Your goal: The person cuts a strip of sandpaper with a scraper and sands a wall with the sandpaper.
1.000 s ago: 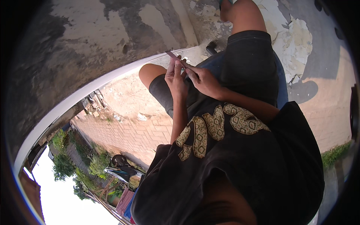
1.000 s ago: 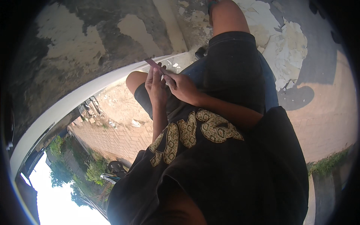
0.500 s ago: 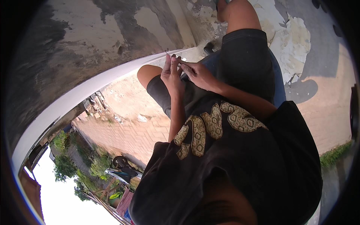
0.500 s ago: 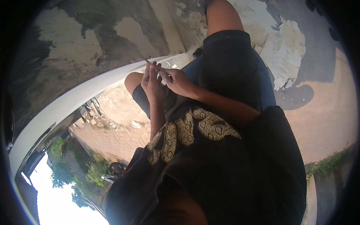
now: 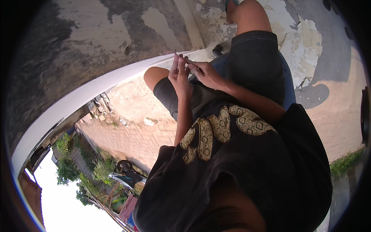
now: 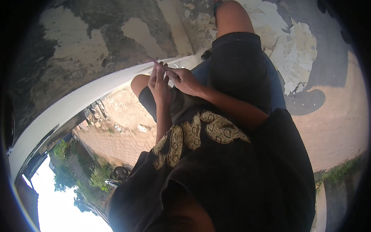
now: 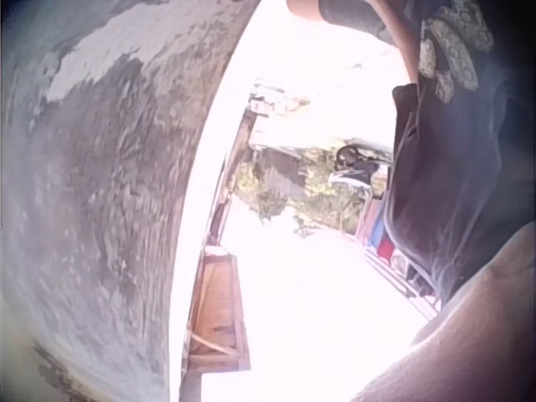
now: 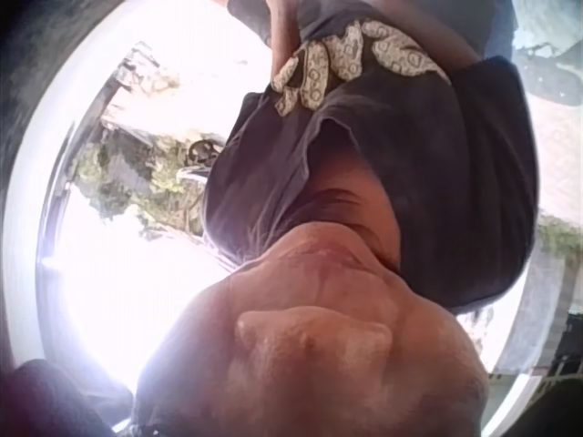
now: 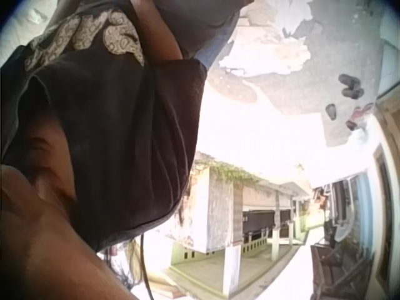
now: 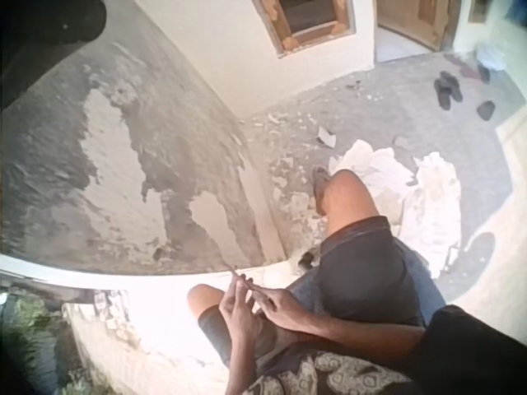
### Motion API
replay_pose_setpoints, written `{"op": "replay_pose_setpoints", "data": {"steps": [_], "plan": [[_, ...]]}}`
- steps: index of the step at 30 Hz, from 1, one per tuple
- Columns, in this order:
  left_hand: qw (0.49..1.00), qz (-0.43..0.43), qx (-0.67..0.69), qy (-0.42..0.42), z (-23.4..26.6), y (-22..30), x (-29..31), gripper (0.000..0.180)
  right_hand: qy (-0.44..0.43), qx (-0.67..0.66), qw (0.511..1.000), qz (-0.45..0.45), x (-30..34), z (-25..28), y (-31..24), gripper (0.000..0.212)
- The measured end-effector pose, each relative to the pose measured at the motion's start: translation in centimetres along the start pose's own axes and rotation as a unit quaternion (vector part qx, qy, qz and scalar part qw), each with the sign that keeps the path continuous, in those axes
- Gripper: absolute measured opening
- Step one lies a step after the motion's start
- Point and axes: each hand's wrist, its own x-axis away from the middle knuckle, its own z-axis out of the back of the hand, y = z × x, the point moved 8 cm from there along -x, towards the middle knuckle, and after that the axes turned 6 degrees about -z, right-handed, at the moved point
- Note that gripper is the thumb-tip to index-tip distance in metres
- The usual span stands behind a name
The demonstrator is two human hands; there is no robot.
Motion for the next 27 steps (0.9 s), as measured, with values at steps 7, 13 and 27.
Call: {"op": "replay_pose_setpoints", "data": {"steps": [7,13,27], "plan": [[1.0,0.016,-0.016,0.012,0.5,0.1,0.5,0.05,-0.005,0.02,1.0,-0.016,1.2,0.3,-0.9,0.034],[0.998,-0.008,-0.041,0.047,0.8,-0.1,-0.1,0.045,-0.018,0.0,1.0,-0.015,0.2,0.2,-0.9,0.035],[0.999,0.018,-0.013,0.029,1.1,-0.3,1.4,0.042,-0.013,0.022,1.0,-0.003,1.9,-0.1,-1.1,0.034]]}}
